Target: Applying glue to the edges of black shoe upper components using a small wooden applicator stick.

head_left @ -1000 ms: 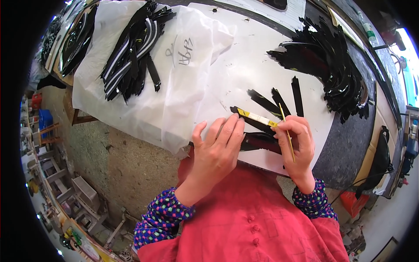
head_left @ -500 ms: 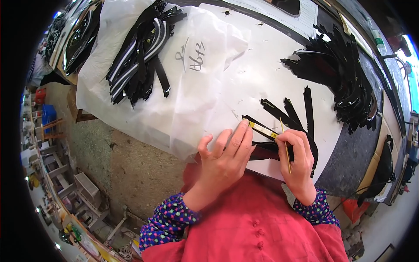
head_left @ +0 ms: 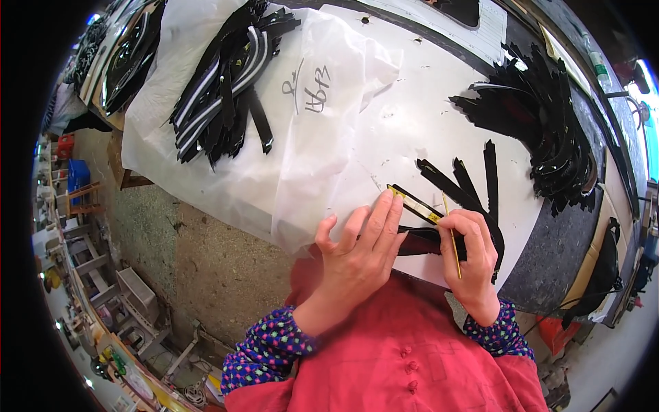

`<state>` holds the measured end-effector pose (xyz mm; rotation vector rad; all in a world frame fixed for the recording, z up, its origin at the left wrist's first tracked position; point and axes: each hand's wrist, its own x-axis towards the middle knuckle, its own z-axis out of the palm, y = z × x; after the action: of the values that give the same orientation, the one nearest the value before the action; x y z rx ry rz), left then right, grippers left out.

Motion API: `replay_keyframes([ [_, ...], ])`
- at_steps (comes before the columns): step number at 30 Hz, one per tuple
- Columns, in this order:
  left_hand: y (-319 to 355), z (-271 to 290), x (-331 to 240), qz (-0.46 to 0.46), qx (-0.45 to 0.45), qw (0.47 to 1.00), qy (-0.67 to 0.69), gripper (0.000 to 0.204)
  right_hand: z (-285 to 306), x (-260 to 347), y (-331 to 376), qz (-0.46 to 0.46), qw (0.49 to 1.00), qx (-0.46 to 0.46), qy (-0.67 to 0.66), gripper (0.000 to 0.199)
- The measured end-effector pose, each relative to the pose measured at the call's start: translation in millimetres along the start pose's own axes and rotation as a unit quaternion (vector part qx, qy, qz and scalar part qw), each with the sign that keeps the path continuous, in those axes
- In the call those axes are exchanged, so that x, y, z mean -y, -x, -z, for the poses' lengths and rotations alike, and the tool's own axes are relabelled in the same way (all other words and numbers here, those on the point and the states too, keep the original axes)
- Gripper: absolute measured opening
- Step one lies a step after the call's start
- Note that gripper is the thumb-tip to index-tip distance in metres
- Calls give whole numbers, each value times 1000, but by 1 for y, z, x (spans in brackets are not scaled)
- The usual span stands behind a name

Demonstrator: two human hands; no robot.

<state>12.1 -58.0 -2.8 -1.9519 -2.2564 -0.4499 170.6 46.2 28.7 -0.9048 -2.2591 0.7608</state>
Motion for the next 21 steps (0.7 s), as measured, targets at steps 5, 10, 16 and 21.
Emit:
replay_keyframes([
  [5, -1, 3, -1, 25, 11, 999, 30, 52, 2, -1, -1, 3, 1000, 5, -1, 29],
  [10, -2, 2, 0, 32, 4, 999, 35, 52, 1, -2, -1, 0, 1000, 5, -10, 29],
  [16, -3, 3, 1, 34, 5, 998, 45, 51, 1, -1, -1, -1, 1000, 4, -9, 29],
  [21, -4, 5, 2, 35, 16, 998, 50, 53, 1, -1, -2, 4, 1000, 8, -6, 29],
])
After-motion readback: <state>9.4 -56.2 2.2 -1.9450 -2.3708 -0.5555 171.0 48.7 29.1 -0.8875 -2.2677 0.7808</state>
